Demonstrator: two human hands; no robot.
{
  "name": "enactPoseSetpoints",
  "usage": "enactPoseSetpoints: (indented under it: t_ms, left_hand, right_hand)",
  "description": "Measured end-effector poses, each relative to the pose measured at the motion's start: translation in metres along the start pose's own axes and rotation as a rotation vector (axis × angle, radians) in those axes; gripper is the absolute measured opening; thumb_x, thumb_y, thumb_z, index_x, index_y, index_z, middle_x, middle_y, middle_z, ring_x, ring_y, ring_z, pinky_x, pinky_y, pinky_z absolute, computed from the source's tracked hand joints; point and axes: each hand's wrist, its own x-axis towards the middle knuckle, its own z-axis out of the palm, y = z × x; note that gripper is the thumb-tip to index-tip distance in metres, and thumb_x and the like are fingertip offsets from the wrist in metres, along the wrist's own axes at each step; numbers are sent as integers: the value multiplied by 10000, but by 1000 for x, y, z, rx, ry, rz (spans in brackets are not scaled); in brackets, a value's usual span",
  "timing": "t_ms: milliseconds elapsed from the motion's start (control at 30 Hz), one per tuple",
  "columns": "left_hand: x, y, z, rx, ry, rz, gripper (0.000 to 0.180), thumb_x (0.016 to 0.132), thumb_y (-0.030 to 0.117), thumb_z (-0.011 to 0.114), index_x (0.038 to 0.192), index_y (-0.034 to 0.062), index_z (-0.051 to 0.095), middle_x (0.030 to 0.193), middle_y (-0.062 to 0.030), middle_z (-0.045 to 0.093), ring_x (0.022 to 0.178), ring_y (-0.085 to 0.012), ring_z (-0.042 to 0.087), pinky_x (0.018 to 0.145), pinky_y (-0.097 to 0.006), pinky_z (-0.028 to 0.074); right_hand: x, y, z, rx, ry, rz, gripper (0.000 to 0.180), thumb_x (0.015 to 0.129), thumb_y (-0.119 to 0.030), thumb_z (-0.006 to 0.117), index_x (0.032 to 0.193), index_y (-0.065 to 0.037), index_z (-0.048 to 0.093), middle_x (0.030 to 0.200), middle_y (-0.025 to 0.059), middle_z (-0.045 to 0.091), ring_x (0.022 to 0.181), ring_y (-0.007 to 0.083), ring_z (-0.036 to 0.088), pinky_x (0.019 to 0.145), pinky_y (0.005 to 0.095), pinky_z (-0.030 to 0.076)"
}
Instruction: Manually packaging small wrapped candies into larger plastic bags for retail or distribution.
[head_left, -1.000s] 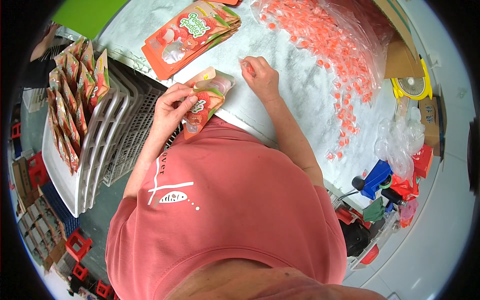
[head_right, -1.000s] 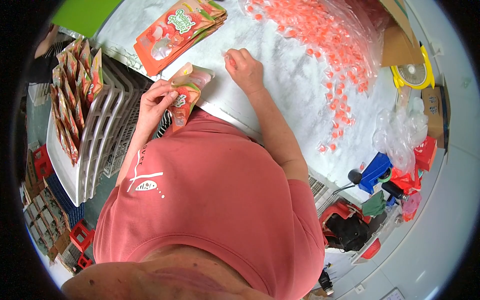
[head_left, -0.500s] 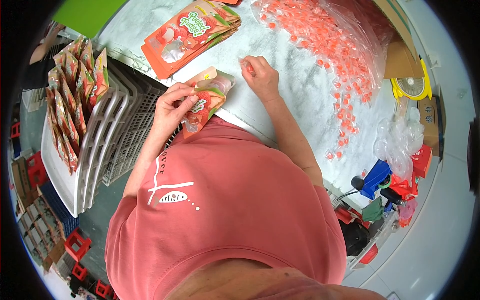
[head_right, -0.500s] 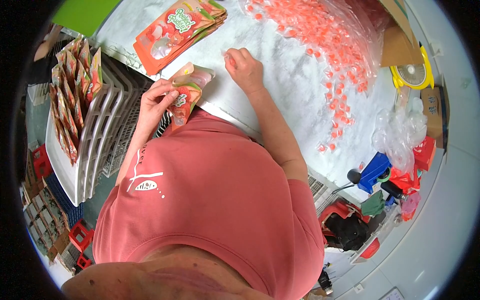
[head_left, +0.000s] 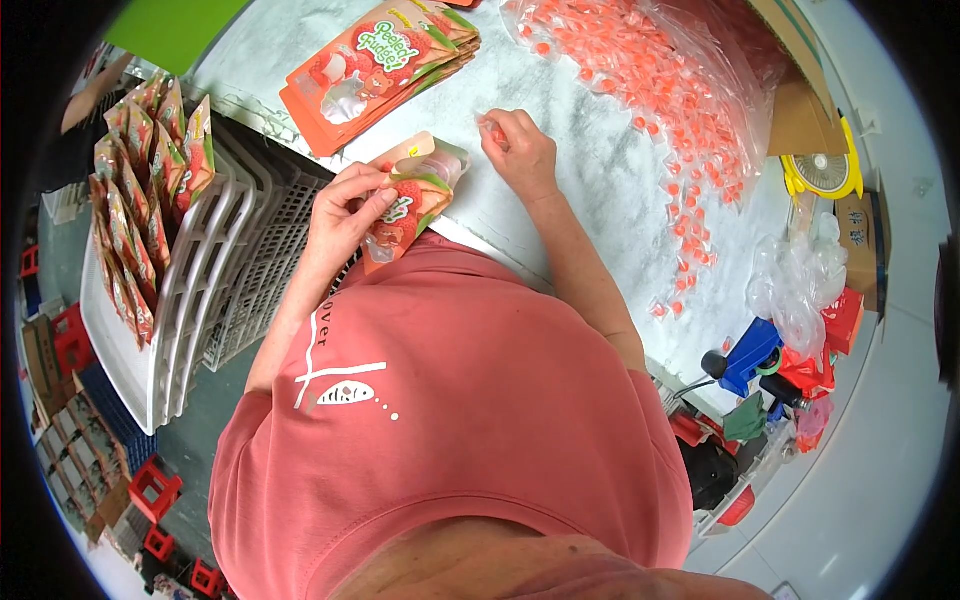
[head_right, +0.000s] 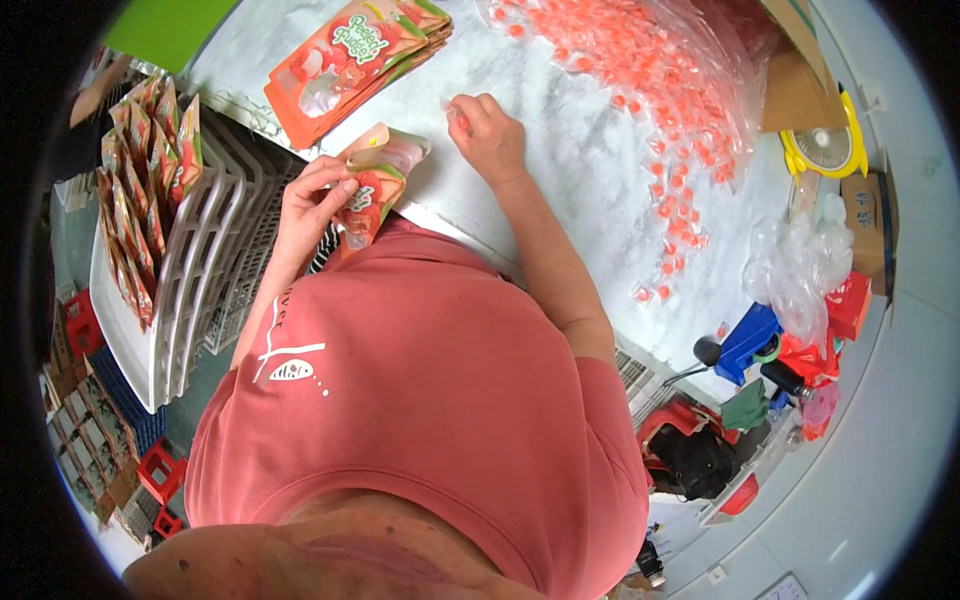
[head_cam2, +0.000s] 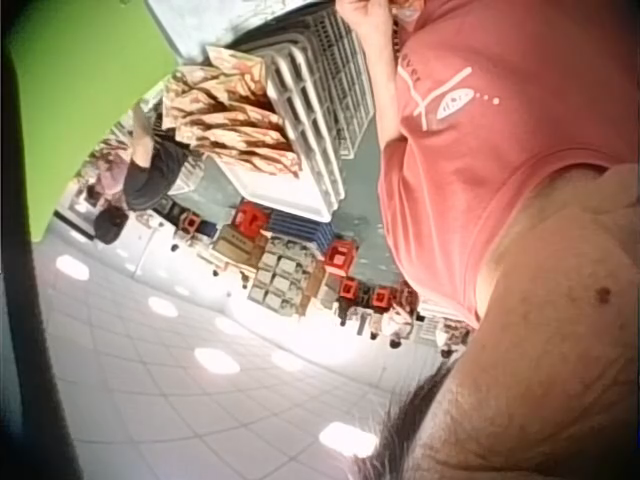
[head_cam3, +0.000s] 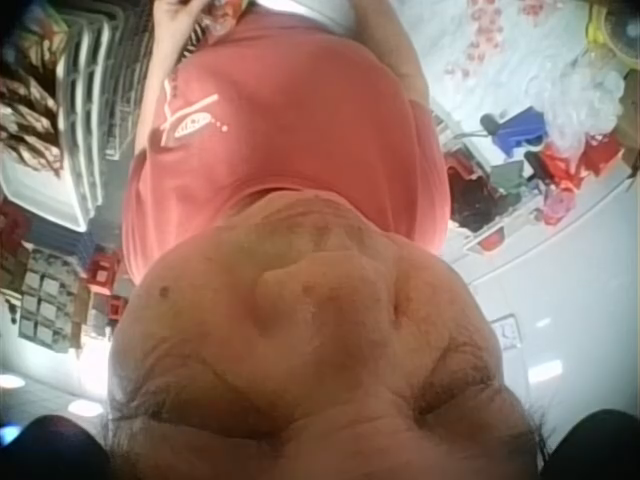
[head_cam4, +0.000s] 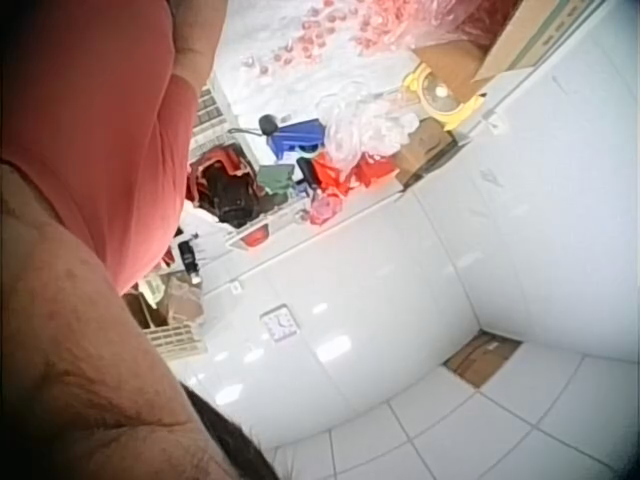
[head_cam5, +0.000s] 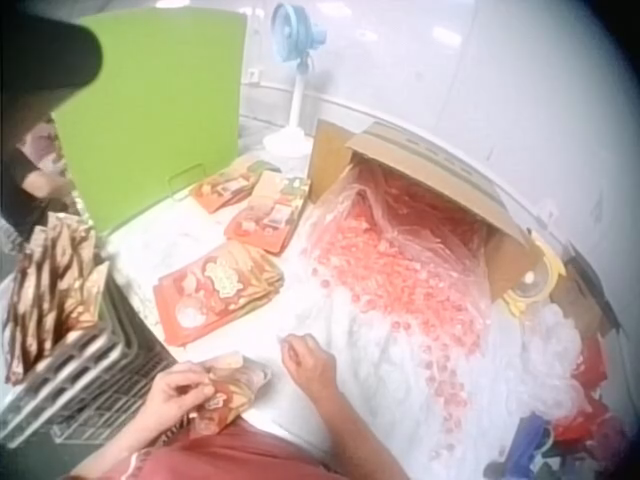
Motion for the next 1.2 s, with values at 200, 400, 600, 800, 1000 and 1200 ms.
enactPoseSetpoints:
  t_ms: [200,400,600,800,1000,1200]
  left_hand:
    - [0,3,2,-2,4,-40,152,886,33,725,1038,18,727,1002,-1,625,725,-17,514,619,-169,413]
    - [1,0,2,7,-3,5,150,888,30,722,1037,18,728,1010,-3,627,738,-17,523,632,-168,425]
    - [2,-1,2,-11,-9,2,151,888,23,719,1038,14,727,1019,-10,629,750,-21,533,644,-170,436]
    - [1,-4,3,-42,-7,3,151,889,18,715,1039,14,727,1023,-13,629,754,-23,535,653,-171,435]
    - [0,-5,3,-48,-8,-9,147,890,11,711,1036,11,727,1019,-13,628,762,-25,538,664,-174,438]
    - [1,-3,4,-61,-8,-11,140,891,8,708,1030,3,724,1010,-14,625,775,-28,544,679,-178,445]
  right_hand:
    - [0,0,-1,1,1,-6,166,808,-110,760,956,-130,688,826,23,643,643,153,662,551,292,532]
    - [1,-3,-2,2,1,-5,180,804,-109,760,967,-124,687,839,29,647,652,161,669,558,299,536]
    - [1,-2,-2,1,-10,0,183,804,-107,759,971,-125,686,849,30,652,661,161,674,562,297,538]
    - [1,-2,-2,4,-9,5,178,806,-106,757,969,-128,688,850,28,651,658,160,674,561,295,537]
    - [0,-1,-2,-5,-10,6,169,811,-107,753,966,-130,689,849,27,649,649,158,672,557,294,533]
    - [0,-1,0,-3,-4,0,161,817,-112,751,962,-132,685,846,25,644,644,151,672,549,290,530]
